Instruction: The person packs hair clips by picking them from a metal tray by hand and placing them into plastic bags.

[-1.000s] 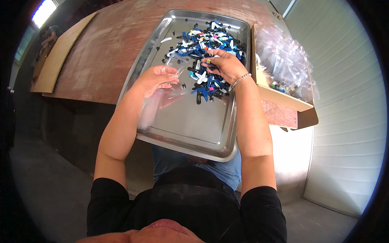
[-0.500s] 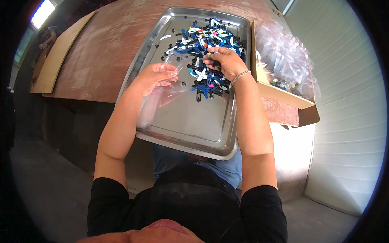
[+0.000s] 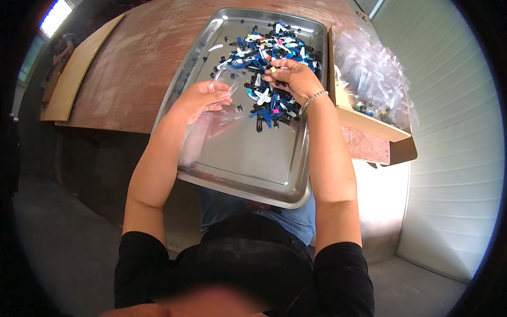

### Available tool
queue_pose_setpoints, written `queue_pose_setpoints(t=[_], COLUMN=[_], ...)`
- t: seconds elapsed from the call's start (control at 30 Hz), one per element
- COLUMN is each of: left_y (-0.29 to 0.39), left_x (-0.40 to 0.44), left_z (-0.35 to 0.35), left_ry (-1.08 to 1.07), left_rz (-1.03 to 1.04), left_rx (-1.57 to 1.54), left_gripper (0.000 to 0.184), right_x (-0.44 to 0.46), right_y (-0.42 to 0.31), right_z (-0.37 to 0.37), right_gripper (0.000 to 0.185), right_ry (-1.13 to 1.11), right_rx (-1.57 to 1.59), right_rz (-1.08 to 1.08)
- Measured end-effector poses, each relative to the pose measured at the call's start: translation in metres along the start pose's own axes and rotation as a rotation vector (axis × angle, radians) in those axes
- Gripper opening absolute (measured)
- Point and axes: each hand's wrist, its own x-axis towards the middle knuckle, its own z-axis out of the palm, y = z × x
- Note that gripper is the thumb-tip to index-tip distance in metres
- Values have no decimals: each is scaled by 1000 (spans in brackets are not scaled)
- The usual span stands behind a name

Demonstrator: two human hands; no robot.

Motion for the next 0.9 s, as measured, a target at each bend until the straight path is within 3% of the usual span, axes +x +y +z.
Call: queue_pose_setpoints(t=[0.27,0.6,0.9], left_y=[-3,0,2], left_x=[3,0,-2], left_z=[-3,-2,0], left_ry=[-14,-7,0], left_rz=[26,25,22], left_rx=[-2,5,11], left_gripper=[42,42,40], right_x=[5,3,3], right_y=[4,4,2], right_z=[-2,-1,-2], right_gripper=[22,26,20], right_ry=[137,24,115], right_rx=[-59,-40,-161], right_rz=[-28,-6,-32])
